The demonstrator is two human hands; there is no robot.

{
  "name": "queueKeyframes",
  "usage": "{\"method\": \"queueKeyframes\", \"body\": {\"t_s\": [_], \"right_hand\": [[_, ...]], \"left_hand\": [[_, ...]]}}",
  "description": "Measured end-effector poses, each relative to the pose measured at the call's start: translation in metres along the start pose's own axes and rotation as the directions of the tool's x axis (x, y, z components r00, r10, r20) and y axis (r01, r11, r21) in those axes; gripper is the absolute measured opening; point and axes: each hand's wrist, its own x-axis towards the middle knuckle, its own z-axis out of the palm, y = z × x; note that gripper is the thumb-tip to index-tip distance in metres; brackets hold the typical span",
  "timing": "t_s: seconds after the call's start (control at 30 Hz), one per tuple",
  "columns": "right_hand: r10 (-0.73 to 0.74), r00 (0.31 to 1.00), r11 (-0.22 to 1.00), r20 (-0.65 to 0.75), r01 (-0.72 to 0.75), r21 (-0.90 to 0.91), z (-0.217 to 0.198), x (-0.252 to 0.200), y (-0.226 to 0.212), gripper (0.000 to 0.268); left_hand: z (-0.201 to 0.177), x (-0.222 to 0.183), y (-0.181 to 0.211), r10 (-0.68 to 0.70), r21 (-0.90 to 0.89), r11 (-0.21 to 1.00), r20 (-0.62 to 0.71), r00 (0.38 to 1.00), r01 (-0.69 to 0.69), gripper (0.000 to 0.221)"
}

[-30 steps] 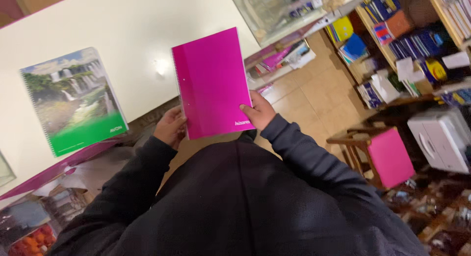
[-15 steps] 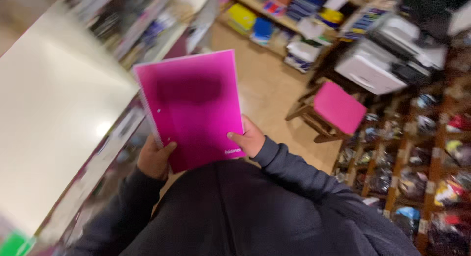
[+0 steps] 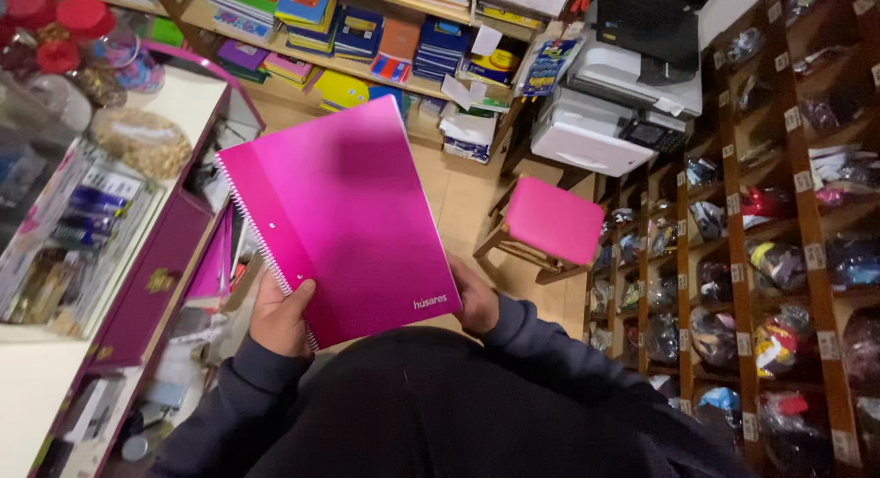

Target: The person picks up several notebooks from a counter one at a time, opens each one to a middle page, and then places it into a designated slot on a shelf.

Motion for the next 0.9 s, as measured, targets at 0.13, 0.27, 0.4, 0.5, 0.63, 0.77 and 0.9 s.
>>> {"method": "queueKeyframes", "body": {"t_s": [0.13, 0.27, 0.4, 0.5, 0.63, 0.77, 0.9], "right_hand": [[-0.107, 0.971, 0.947, 0.214, 0.034, 0.319, -0.023, 0.019, 0.056, 0.1], [0.125, 0.985, 0.987, 0.12, -0.136, 0.089, -0.039, 0.091, 0.041, 0.017], [0.241, 0.959, 0.968, -0.152, -0.248, -0.031, -0.054, 0.114, 0.14, 0.024], [0.395, 0.911, 0.846, 0.121, -0.412, 0.338, -0.061, 0.168, 0.176, 0.055], [0.487, 0.836, 0.812, -0.254, -0.326, 0.484, -0.066, 0.268, 0.148, 0.036], [0.526, 0.723, 0.825, -0.449, -0.303, 0.478, -0.089, 0.326, 0.207, 0.041], [0.522, 0.663, 0.852, -0.537, -0.43, 0.297, -0.155, 0.398, 0.239, 0.051]], "left_hand": [[-0.007, 0.062, -0.03, 0.001, -0.066, 0.998, 0.006, 1.0, 0.0, 0.037], [0.0, 0.134, -0.045, -0.006, -0.027, 1.0, 0.043, 0.999, 0.007, 0.031], [-0.009, 0.228, -0.051, 0.0, -0.058, 0.998, 0.114, 0.993, 0.007, 0.035], [0.012, 0.288, -0.021, -0.03, 0.111, 0.994, 0.267, 0.963, 0.0, 0.038], [0.036, 0.349, -0.002, -0.125, 0.183, 0.982, 0.43, 0.894, 0.049, 0.063], [0.022, 0.388, 0.004, -0.431, 0.378, 0.879, 0.371, 0.822, 0.29, 0.063], [0.026, 0.423, -0.003, -0.559, 0.316, 0.824, 0.318, 0.766, 0.471, 0.051]]}}
